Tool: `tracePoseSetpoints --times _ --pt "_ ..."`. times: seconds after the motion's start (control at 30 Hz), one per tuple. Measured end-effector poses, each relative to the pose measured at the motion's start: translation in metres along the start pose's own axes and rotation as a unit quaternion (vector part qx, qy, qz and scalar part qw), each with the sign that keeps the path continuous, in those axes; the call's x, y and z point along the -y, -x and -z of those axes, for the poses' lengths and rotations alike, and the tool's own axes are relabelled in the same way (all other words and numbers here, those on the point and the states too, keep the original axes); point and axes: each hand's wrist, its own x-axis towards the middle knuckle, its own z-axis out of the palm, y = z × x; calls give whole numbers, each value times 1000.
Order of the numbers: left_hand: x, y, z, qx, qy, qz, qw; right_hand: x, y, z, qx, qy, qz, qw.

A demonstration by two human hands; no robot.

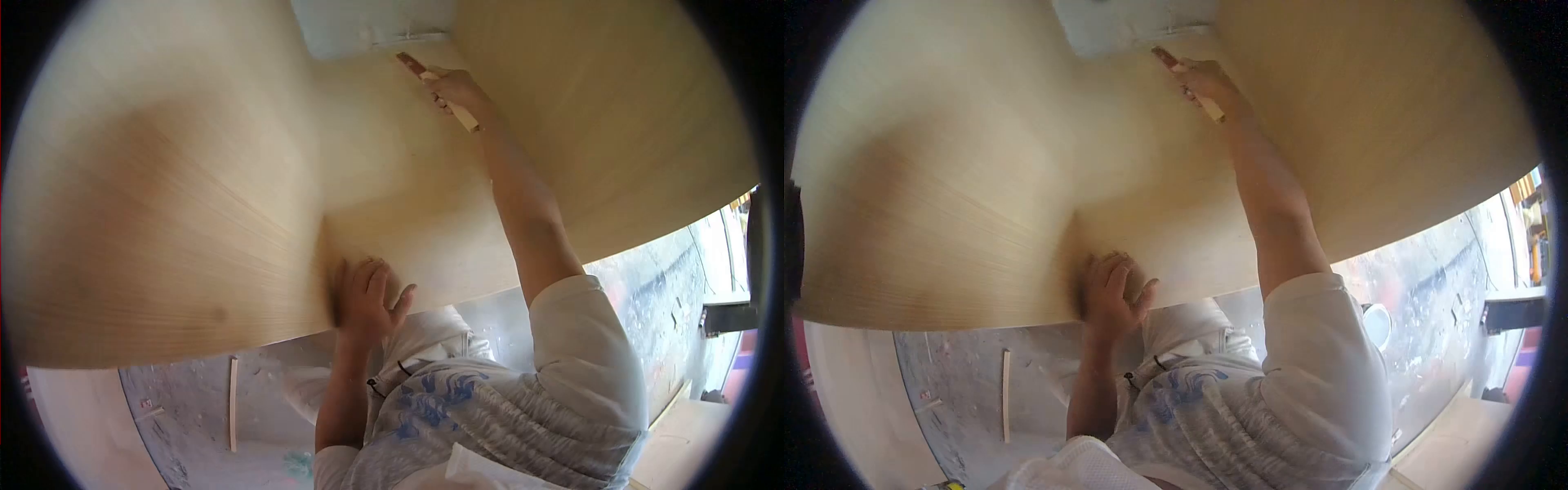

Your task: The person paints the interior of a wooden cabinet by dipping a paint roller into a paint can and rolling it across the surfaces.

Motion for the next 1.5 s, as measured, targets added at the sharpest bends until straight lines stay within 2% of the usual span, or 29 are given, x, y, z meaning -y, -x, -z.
tracePoseSetpoints --times 0.23,0.37,0.43,0.47,0.53,0.57,0.6,0.67,0.73,0.77,0.87,0.93,1.0,1.07,1.1,1.17,1.2,1.23,1.3,1.37,1.4,1.43,1.5 --pt "-9 -9 6 -17 10 -11 1000 -29 -9 42 -110 40 6 993" --pt "-13 -9 1 -26 -1 -19 999 -16 -18 28 -160 20 -27 987" --pt "-15 -10 1 -26 2 -18 1000 -27 -56 -6 -245 90 41 964" --pt "-15 -10 1 -32 -5 -17 999 -47 -95 -30 -220 98 101 965" --pt "-14 -10 0 -24 -4 -18 1000 -25 -104 -78 -183 139 123 965" --pt "-12 -11 0 -21 -4 -18 1000 10 -65 -103 -171 176 80 966" --pt "-12 -10 1 -18 -1 -16 1000 28 -33 -117 -153 233 127 952" --pt "-14 -7 -1 -8 6 -15 1000 36 -17 -139 -136 287 165 934" --pt "-12 -6 -2 7 17 -9 1000 29 -19 -149 -186 170 161 954" --pt "-11 -6 -2 14 22 -9 1000 24 -21 -139 -192 170 154 954" --pt "-12 -8 -3 27 33 13 999 6 -21 -87 -101 111 165 975" --pt "-14 -12 -2 0 11 0 1000 6 -9 -42 -71 -72 50 994" --pt "-15 -14 -2 -3 9 -1 1000 -6 -21 -6 -78 -36 63 994" --pt "-15 -11 0 -7 4 0 1000 3 -11 21 -83 32 9 996" --pt "-14 -9 -2 -11 -2 -5 1000 0 -15 32 -81 33 15 996" --pt "-12 -10 -5 -26 -14 -10 1000 -4 -26 42 -85 93 -30 992" --pt "-12 -9 -5 -19 -14 -5 1000 -9 -29 39 -83 95 -21 992" --pt "-12 -7 -5 -13 -15 -1 1000 -16 -31 32 -146 280 34 948" --pt "-12 -5 -7 -20 -16 0 1000 -14 -6 20 -228 411 111 876" --pt "-11 -7 -8 -32 -19 -8 999 -11 32 12 -214 383 118 891" --pt "-11 -7 -7 -22 -17 -8 1000 -8 36 15 -178 395 98 896" --pt "-12 -8 -7 -12 -13 -9 1000 -2 33 16 -184 392 106 895" --pt "-6 -6 -6 -15 -19 -10 1000 7 27 12 -109 435 130 884"
